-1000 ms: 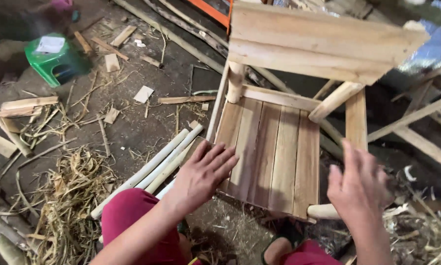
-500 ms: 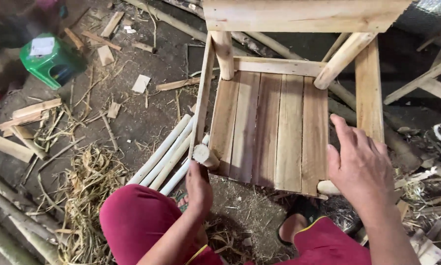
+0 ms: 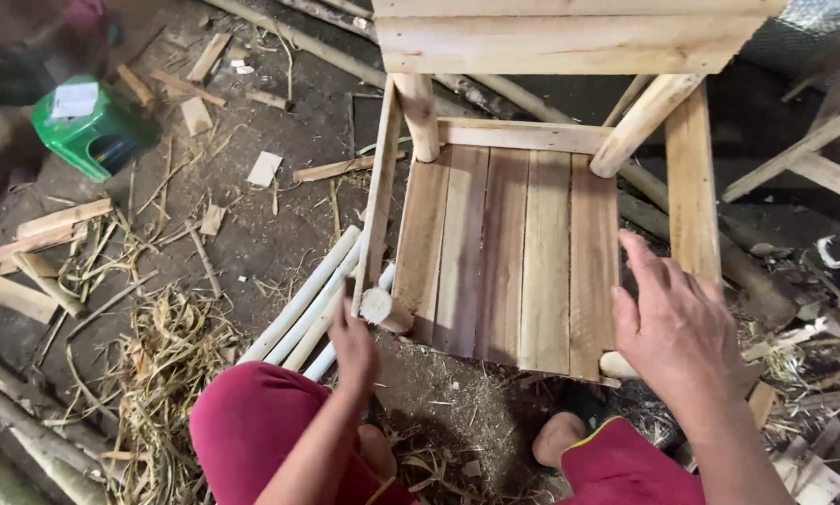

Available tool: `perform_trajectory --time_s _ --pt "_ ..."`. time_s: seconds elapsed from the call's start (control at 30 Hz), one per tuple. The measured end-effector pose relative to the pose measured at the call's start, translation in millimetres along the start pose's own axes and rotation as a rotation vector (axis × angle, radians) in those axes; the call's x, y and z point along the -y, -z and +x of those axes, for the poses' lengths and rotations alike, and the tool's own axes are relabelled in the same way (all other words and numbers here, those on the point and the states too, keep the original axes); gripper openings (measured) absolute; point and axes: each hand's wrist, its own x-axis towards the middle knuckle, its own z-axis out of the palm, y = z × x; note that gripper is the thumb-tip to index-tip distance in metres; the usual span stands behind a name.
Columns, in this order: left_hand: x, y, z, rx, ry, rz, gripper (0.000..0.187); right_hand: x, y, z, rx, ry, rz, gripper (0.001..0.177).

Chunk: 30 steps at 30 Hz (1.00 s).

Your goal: Sanding a small wooden chair by hand to smooth the wood surfaces and edges.

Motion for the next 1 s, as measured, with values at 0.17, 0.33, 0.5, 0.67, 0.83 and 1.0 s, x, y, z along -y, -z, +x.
perform_trajectory --time_s 0.17,0.33,0.5,0.67,0.83,1.0 --pt "73 -40 83 0.197 -0.126 -0.118 0.047 -3 -3 -2 -0.039 0.012 0.024 0.058" --pt "91 -81 141 0.320 0.135 -0.570 0.053 -4 -6 -2 -0.103 -0.068 0.128 0.058" --pt "83 -132 232 0.439 -0.335 -0.334 0.052 2 4 1 0.013 -0.209 0.284 0.058" --pt "56 -172 297 0.590 -0.393 -0.569 0.057 -1 0 -4 -0.038 -0.227 0.292 0.056" --pt "79 -167 277 0.526 -0.283 -0.490 0.064 -6 -3 -5 0.099 -0.285 0.329 0.058" --pt "111 -130 249 0.365 -0.139 -0.408 0.061 -2 3 -3 0.051 -0.246 0.386 0.059"
